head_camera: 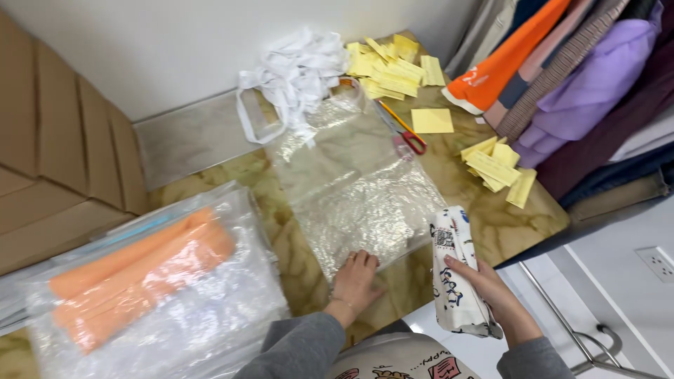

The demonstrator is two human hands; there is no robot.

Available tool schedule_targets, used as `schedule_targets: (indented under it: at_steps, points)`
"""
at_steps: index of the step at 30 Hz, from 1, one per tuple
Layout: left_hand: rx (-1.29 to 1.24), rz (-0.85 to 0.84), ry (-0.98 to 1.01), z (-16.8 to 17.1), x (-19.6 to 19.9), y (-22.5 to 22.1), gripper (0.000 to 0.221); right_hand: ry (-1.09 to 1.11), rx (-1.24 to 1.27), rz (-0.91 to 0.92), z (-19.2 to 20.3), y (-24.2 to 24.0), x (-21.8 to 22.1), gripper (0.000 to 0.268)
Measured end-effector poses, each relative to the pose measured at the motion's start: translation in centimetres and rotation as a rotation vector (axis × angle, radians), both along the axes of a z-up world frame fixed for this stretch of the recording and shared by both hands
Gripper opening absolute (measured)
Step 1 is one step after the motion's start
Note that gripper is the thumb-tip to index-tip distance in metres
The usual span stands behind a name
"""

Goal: The person places folded clothes into clear plastic bags on a table. They fold the clothes, insert them into the bags, and smooth the plastic to seal them. The person handles multiple items including orange, patterned, and grey garments, stacking the packaged items on the table.

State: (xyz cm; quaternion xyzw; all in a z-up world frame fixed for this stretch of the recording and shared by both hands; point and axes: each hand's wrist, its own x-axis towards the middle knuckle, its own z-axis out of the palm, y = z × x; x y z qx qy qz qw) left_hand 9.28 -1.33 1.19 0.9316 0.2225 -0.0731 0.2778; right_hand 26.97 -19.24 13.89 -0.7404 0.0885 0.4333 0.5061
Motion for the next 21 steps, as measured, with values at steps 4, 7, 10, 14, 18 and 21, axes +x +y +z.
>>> schedule_targets:
  at_steps: [4,7,10,14,18,21]
  points:
    - [0.037,0.043,-0.111,-4.1,0.6,1.1,0.029,0.113,-0.054,0.204,-4.1,-2.1,3.3,0.056]
    - [0.008,0.137,-0.159,-5.0,0.4,1.9,0.011,0.185,-0.078,0.42,-5.8,-2.6,3.9,0.059]
    - [0.127,0.127,-0.138,-6.3,0.6,2.2,0.014,0.207,-0.127,0.569,-3.4,-1.2,2.8,0.055]
    - [0.607,0.008,-0.283,-9.9,1.2,1.6,0.005,0.22,-0.215,0.624,-0.7,0.6,1.7,0.061]
    - [0.539,-0.021,-0.136,-10.0,1.2,1.2,0.022,0.314,-0.219,0.584,-0.8,1.4,2.2,0.069]
    - [0.572,-0.058,-0.064,-8.4,1.3,1.1,0.033,0.38,-0.189,0.588,-1.9,1.5,2.8,0.07]
